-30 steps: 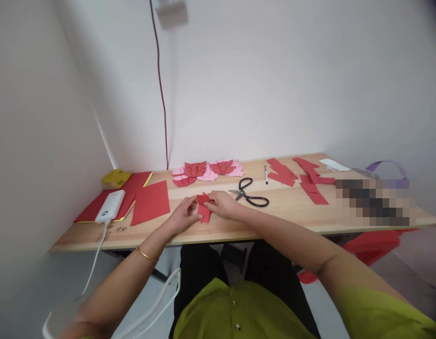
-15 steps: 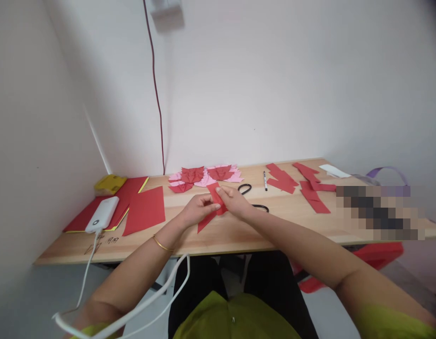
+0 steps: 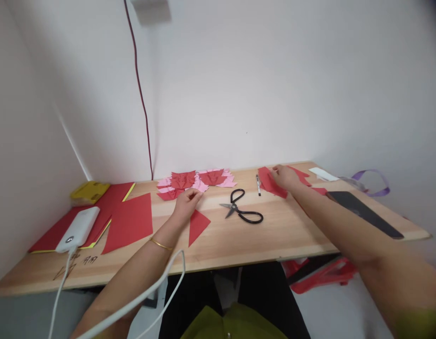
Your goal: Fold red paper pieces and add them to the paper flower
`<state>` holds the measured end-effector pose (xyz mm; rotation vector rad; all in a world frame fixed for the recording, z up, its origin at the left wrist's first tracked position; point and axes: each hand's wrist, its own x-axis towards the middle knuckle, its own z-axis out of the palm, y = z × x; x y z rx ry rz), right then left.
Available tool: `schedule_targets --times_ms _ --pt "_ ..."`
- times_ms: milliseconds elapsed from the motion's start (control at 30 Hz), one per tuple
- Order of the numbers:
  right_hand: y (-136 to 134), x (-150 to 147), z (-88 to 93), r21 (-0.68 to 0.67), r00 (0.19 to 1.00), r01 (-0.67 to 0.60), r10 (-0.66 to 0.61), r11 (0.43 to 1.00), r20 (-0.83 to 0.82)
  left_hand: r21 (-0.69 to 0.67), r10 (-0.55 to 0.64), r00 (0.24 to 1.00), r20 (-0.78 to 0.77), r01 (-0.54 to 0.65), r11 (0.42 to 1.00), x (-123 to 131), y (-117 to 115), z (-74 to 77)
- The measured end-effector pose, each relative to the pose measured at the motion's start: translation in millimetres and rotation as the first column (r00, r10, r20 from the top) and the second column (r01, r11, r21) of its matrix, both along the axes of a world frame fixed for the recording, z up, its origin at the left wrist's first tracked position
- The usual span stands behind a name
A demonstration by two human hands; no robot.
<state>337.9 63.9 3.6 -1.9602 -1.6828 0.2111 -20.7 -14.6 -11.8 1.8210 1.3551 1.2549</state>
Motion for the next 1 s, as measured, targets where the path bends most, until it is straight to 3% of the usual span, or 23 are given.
schedule_targets --times_ms 67,133,167,200,267,300,367,533,700,833,933,1000 --pt "-8 -2 2.1 0.029 0.996 -0.028 0.025 0.999 0.086 0.002 0.045 0.999 -0.017 -0.045 0.999 -4 3 -8.7" --pt "-23 -18 4.2 0.028 0.968 -0.23 0.226 0.973 0.11 -0.026 0.042 0.998 -0.036 -0.043 0.999 -8 4 -15.6" --pt "-33 -29 4.9 -0.011 0.913 -0.402 0.402 0.916 0.072 -0.041 0.045 0.999 -0.021 -0.046 0.998 -11 5 -17.8" --pt "-43 -42 5.2 -0.053 0.82 -0.57 0.571 0.82 0.029 -0.052 0.049 0.999 -0.008 -0.049 0.997 -13 5 -19.1" --pt "-60 -66 4.4 -0.134 0.59 -0.797 0.807 0.589 0.042 -0.063 0.071 0.997 0.023 -0.07 0.996 -17 6 -19.5" --pt "-65 -76 3.2 -0.173 0.509 -0.84 0.857 0.515 0.08 -0.063 0.085 0.996 0.033 -0.083 0.995 -19 7 -18.9" --pt "-70 -92 -0.1 -0.224 0.439 -0.858 0.886 0.462 0.147 -0.059 0.118 0.992 0.043 -0.116 0.992 -23 8 -17.3" --pt "-62 -103 -7.3 -0.211 0.399 -0.864 0.878 0.456 0.266 -0.027 0.197 0.98 0.039 -0.196 0.98 -33 9 -13.9" --pt "-59 -101 -14.4 -0.155 0.475 -0.835 0.833 0.529 0.285 -0.021 0.197 0.98 -0.032 -0.197 0.98 -37 10 -15.3" --pt "-62 -104 -20.4 -0.125 0.455 -0.851 0.835 0.51 0.311 -0.102 0.119 0.989 -0.085 -0.127 0.987 -39 11 -19.5" --pt "-66 -108 -19.4 -0.084 0.447 -0.868 0.844 0.489 0.297 -0.131 -0.003 0.99 -0.144 -0.016 0.991 -41 8 -18.8" --pt "-66 -106 -14.9 -0.044 0.472 -0.859 0.824 0.509 0.312 -0.127 -0.104 0.976 -0.189 0.081 0.989 -43 5 -15.9"
